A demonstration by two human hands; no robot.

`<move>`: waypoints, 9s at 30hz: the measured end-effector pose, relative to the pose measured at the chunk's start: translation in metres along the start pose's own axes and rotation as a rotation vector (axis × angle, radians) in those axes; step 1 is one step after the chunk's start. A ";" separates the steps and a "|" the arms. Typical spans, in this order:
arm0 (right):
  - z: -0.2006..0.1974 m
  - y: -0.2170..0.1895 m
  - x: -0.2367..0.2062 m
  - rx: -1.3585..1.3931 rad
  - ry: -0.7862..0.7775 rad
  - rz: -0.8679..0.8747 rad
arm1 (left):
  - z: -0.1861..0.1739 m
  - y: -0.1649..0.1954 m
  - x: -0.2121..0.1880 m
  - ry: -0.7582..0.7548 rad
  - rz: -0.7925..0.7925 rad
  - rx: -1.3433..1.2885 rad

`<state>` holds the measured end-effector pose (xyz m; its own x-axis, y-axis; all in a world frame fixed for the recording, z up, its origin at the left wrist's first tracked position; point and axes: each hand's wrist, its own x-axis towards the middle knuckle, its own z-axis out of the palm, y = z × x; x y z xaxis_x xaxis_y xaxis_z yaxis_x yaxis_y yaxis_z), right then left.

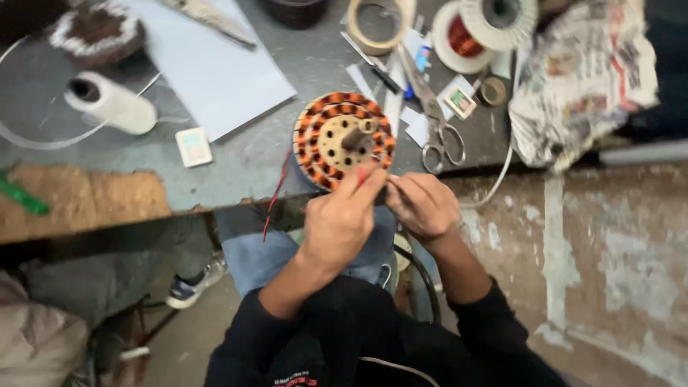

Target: The person strips insulation from red and white wires using shears, then twists and secures the exposed ends to a stator assembly. The person works at a cluttered workbench with tools and materials nearby.

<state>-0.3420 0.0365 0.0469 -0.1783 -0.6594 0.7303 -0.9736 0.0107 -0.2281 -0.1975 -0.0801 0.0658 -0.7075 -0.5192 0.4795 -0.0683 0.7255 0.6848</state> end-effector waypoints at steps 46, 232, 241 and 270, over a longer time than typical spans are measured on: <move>0.003 -0.013 -0.011 0.909 -0.054 0.887 | -0.014 0.018 0.017 0.035 -0.038 0.018; 0.004 0.018 0.014 0.564 0.024 0.410 | -0.005 0.024 0.070 -0.109 -0.089 0.139; 0.013 0.041 0.027 0.702 0.000 0.685 | -0.006 0.025 0.071 -0.091 -0.076 0.162; -0.003 0.012 0.019 0.612 -0.003 0.473 | -0.005 0.024 0.071 -0.083 -0.092 0.120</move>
<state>-0.3576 0.0269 0.0598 -0.5543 -0.6902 0.4653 -0.5418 -0.1252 -0.8311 -0.2459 -0.1021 0.1190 -0.7494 -0.5508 0.3675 -0.2157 0.7278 0.6510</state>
